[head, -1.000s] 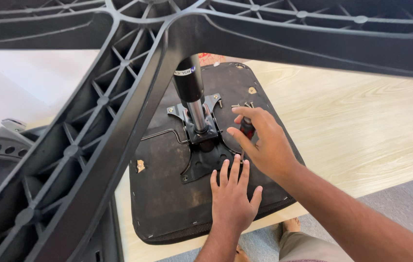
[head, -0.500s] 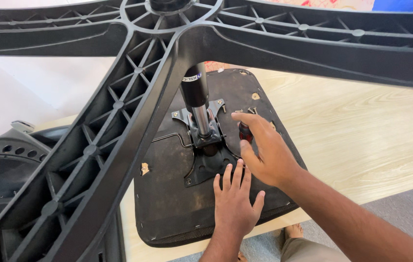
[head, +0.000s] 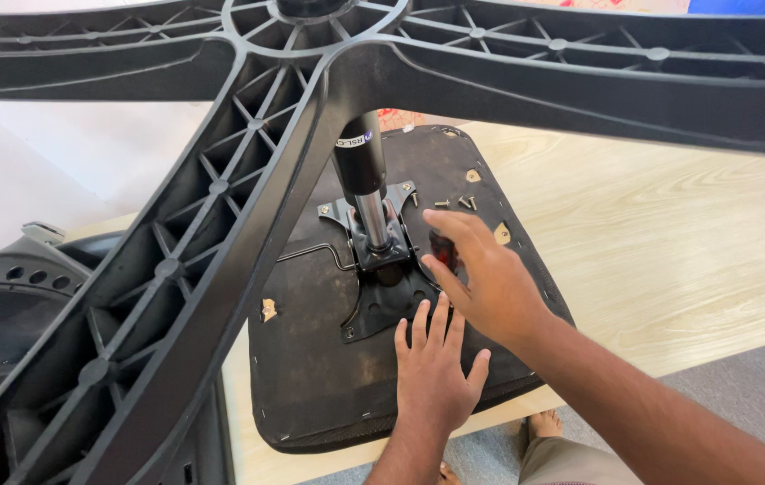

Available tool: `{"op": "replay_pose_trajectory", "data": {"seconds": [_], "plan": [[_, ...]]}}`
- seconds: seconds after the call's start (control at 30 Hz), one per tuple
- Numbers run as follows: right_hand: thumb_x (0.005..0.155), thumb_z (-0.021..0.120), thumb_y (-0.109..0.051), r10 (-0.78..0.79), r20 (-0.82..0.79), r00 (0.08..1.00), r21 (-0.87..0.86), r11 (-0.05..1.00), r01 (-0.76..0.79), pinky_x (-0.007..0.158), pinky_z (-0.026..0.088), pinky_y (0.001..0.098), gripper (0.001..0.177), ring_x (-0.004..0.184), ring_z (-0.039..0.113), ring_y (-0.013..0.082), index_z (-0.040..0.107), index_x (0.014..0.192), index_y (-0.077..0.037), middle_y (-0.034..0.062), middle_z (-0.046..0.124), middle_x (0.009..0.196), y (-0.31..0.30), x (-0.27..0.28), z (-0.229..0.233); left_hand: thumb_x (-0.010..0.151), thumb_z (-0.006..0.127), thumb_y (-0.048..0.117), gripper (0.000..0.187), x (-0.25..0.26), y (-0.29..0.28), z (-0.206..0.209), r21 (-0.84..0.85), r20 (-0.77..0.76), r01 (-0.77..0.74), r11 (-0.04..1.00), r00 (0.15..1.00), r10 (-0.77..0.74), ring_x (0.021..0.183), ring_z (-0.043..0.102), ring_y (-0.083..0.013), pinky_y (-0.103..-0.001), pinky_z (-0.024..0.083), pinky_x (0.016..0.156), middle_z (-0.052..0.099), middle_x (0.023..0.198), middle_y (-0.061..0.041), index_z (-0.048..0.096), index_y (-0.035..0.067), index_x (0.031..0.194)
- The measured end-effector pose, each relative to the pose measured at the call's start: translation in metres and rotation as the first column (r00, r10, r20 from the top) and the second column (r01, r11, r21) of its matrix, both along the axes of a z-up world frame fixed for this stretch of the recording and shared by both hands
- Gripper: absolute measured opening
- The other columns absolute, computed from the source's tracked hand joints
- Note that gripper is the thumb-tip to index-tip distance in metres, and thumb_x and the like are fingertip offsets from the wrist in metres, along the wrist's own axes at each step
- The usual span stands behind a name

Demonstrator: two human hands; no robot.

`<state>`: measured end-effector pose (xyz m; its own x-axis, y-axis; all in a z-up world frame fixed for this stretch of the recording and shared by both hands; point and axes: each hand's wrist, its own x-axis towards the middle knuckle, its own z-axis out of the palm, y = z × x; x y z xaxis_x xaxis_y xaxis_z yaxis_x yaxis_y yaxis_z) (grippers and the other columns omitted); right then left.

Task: The person uses a screwdriver to tighten screws into the metal base of an office chair, securing it to the seat. They rotate the chair to access different screw holes and continue fastening the components together.

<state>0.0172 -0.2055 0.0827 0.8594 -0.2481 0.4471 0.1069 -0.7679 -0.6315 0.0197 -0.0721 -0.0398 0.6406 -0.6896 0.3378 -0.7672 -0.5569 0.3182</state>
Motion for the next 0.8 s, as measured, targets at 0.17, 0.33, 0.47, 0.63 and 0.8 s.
{"op": "replay_pose_trajectory", "data": {"seconds": [0.17,0.33,0.47,0.63,0.8], "plan": [[0.096,0.069,-0.016,0.025,0.172,0.985,-0.149,0.989,0.0,0.088,0.056,0.043,0.044,0.11,0.069,0.0351,0.054,0.137,-0.01,0.0143,0.062,0.131,0.001,-0.003,0.003,0.092,0.063,0.043,0.069,0.0,0.0,0.0,-0.018,0.006,0.003,1.0,1.0,-0.003,0.147,0.029,-0.0366,-0.061,0.018,0.116,0.037,0.159,-0.015,0.048,0.006,0.148],[0.095,0.068,-0.019,0.018,0.07,0.997,0.073,0.997,-0.023,0.073,0.061,0.0386,0.047,0.106,0.073,0.0314,0.053,0.139,-0.011,0.0117,0.058,0.145,0.004,-0.005,0.001,0.091,0.065,0.043,0.068,-0.001,0.001,0.001,-0.051,0.028,-0.001,0.999,1.0,0.002,0.146,0.032,-0.0366,-0.061,0.021,0.116,0.04,0.158,-0.015,0.051,0.006,0.146],[0.092,0.077,-0.021,-0.026,0.13,0.991,-0.132,0.99,0.043,0.084,0.058,0.0431,0.047,0.105,0.07,0.0346,0.056,0.133,-0.011,0.0133,0.061,0.131,-0.001,-0.007,-0.007,0.089,0.066,0.042,0.069,-0.002,0.001,0.0,-0.077,0.045,-0.005,0.997,0.999,0.009,0.144,0.035,-0.037,-0.061,0.023,0.116,0.043,0.156,-0.015,0.052,0.007,0.147],[0.093,0.065,-0.002,0.195,0.221,0.956,-0.042,0.981,-0.19,0.086,0.058,0.0406,0.048,0.101,0.069,0.0312,0.046,0.136,-0.008,0.0176,0.055,0.144,-0.011,-0.017,-0.014,0.091,0.067,0.044,0.064,-0.001,0.0,-0.001,-0.055,0.006,-0.022,0.998,1.0,0.023,0.146,0.036,-0.0367,-0.06,0.023,0.117,0.045,0.154,-0.013,0.053,0.009,0.143],[0.096,0.068,-0.013,0.048,0.09,0.995,0.052,0.997,-0.053,0.071,0.057,0.0373,0.053,0.087,0.074,0.0266,0.043,0.142,-0.006,0.0101,0.071,0.122,-0.008,-0.014,-0.018,0.09,0.066,0.043,0.069,-0.001,-0.001,-0.004,-0.052,0.009,-0.021,0.998,1.0,0.022,0.145,0.035,-0.0357,-0.06,0.023,0.116,0.042,0.158,-0.014,0.051,0.008,0.147]]}}
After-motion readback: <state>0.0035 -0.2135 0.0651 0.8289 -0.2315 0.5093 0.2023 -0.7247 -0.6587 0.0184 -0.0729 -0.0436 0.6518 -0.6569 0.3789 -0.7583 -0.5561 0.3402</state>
